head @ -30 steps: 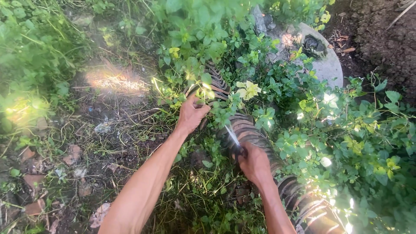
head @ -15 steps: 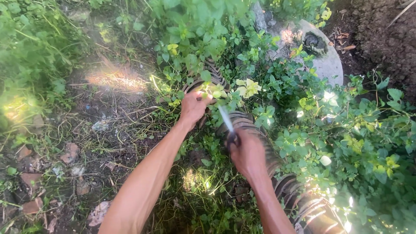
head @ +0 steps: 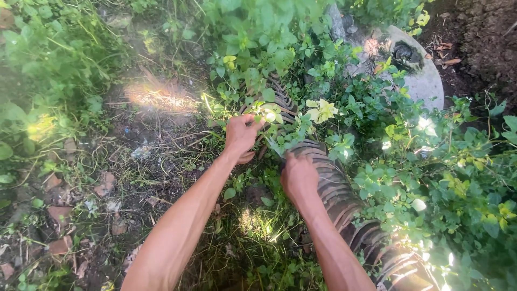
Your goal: Using a small knife to cut and remove weeds from a patch of ground.
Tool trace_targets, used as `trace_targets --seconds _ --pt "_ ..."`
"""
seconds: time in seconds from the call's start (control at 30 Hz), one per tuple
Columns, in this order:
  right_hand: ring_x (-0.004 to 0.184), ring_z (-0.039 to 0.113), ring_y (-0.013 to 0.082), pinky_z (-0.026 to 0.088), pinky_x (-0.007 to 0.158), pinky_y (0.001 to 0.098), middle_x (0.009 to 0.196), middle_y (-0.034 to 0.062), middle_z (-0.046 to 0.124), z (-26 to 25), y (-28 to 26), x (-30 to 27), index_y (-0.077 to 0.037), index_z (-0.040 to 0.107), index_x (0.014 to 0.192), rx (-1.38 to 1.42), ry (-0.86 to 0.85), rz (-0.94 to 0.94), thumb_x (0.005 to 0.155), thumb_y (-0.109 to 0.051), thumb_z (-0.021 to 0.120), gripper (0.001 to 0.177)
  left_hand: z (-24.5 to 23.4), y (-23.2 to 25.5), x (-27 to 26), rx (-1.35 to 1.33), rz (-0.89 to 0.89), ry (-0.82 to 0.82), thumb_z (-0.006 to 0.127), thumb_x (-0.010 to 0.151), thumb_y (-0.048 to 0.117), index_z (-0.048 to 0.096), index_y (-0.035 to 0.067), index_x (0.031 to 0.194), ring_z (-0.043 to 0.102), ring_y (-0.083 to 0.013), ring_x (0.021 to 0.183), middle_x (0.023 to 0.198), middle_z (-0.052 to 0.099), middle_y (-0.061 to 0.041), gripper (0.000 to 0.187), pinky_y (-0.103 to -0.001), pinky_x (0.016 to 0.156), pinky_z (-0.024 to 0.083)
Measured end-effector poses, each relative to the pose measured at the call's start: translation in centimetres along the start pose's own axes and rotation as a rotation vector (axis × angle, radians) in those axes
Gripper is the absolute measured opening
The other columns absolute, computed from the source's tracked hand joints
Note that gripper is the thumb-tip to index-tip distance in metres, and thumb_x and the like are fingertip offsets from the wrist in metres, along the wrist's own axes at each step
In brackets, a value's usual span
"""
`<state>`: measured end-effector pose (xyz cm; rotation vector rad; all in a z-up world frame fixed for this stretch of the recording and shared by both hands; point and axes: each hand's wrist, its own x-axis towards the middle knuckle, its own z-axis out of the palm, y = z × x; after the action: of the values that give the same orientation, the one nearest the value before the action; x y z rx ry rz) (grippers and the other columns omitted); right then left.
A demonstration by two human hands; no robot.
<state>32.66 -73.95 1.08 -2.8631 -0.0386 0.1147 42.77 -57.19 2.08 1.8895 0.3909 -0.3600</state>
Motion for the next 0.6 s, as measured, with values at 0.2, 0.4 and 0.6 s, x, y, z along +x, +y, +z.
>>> trace_targets --seconds 0.2,0.4,0.6 --pt "0.099 0.066 0.0448 0.050 0.089 0.0589 0.097 0.0284 0.069 1.2 0.3 -0.1 -0.002 0.069 0.119 0.094 0.049 0.008 0.074 0.005 0.063 0.046 0.1 -2.5 2.7 0.025 0.122 0.035 0.075 0.089 0.028 0.075 0.008 0.112 0.059 -0.0148 0.055 0.068 0.066 -0.003 0.031 -0.034 0.048 0.049" --pt "0.086 0.068 0.0390 0.050 0.082 0.0577 0.091 0.0232 0.068 -1.6 -0.4 -0.3 0.001 0.067 0.115 0.309 0.021 0.055 0.080 0.002 0.064 0.035 -3.8 -0.5 3.2 -0.010 0.083 0.126 0.060 0.093 0.011 0.074 0.005 0.116 0.065 -0.0185 0.069 0.086 0.074 -0.011 0.027 -0.037 0.058 0.052" --pt "0.078 0.061 0.0340 0.052 0.067 0.0494 0.088 0.0190 0.063 -2.6 -1.1 -0.9 0.005 0.065 0.116 0.411 0.123 0.063 0.085 -0.011 0.074 0.036 -7.4 -4.4 4.7 0.024 0.207 0.313 0.050 0.100 0.013 0.056 -0.002 0.127 0.072 -0.0187 0.077 0.095 0.072 -0.011 0.031 -0.036 0.064 0.058"
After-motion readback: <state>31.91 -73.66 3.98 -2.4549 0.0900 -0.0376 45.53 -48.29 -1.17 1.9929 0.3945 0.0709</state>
